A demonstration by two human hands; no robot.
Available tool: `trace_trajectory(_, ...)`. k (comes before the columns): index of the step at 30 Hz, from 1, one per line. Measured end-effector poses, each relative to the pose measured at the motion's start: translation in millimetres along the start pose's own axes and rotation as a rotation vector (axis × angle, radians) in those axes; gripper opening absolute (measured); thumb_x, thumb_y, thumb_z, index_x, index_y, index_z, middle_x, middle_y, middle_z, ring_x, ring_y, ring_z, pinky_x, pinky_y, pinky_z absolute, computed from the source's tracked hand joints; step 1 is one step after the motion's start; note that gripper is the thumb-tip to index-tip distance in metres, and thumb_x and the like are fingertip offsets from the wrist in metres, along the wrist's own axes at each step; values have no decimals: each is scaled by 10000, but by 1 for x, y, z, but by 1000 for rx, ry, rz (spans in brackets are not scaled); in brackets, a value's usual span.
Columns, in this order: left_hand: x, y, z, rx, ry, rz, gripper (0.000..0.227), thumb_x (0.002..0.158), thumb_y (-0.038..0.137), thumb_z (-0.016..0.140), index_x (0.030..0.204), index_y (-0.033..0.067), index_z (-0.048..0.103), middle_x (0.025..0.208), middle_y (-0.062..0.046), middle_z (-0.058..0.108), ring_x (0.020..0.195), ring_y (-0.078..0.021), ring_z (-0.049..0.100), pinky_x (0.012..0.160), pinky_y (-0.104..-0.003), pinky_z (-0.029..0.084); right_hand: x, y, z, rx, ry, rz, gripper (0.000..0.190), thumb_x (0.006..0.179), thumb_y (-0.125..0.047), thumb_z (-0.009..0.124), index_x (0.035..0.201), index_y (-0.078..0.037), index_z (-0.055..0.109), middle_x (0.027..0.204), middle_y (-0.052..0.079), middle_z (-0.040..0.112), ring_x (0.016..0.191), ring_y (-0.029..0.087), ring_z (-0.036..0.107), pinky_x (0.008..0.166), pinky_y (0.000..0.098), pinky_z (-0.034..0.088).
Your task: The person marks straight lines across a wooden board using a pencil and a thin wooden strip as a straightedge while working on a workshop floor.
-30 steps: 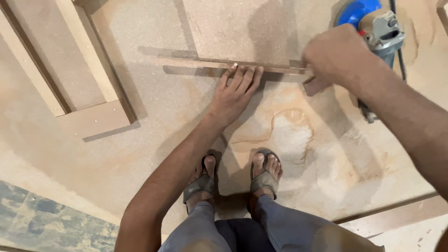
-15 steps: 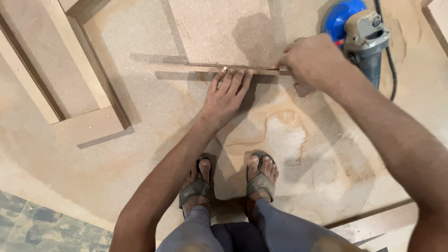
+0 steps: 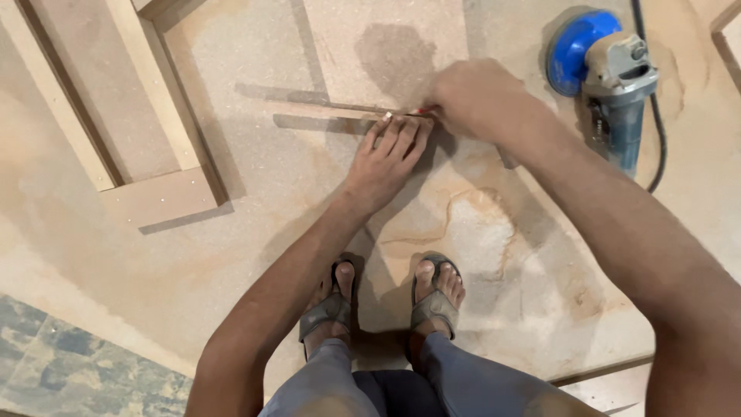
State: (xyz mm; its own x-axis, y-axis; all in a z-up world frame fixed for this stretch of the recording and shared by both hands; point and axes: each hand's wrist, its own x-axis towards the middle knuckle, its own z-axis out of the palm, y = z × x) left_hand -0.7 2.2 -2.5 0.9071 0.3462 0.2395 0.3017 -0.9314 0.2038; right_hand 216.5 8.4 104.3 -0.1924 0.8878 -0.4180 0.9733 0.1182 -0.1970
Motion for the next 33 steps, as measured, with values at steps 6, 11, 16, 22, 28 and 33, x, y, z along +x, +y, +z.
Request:
trace_trajectory(6,-4,0,4,13,37,10,554,953,219,586,1481,55,563,1446,-166,495,1385,-312,451,1198,-481,368,58,-42,-9,55,37,-87,173,775,-155,714,906,-117,820,815,172,733,780,372,715,708,487,572)
trace_trajectory(11,-8,-2,12,2,24,13,510,935,236,595,1411,50,589,1428,-148,509,1377,-313,441,1178,-501,374,80,-59,-7,40,114,-129,189,766,-97,698,909,-104,822,797,174,734,743,349,725,688,463,582)
trace_trajectory(16,-8,-1,16,15,61,4,519,940,226,592,1431,61,586,1444,-140,509,1373,-299,447,1164,-490,379,71,-54,-10,98,87,-143,190,738,-124,702,885,-97,819,787,185,731,737,371,715,677,472,577)
trace_trajectory(22,-5,1,12,-10,11,-16,551,969,201,580,1494,51,502,1478,-149,516,1411,-307,475,1209,-484,367,14,-8,-10,-130,-85,-12,144,848,-168,675,856,-86,793,857,166,749,811,353,735,713,455,589)
trace_trajectory(28,-5,0,7,0,-14,-21,657,978,159,578,1595,49,381,1490,-142,523,1402,-299,491,1232,-475,347,-67,42,-16,-398,-370,151,167,876,-269,696,990,-228,810,975,24,763,954,241,751,739,399,615)
trace_trajectory(33,-4,2,7,-33,-11,-29,649,988,172,578,1598,61,385,1492,-136,522,1408,-296,490,1234,-479,343,-76,51,3,-133,-74,121,267,840,-227,686,1078,-224,807,987,29,753,916,262,733,731,421,593)
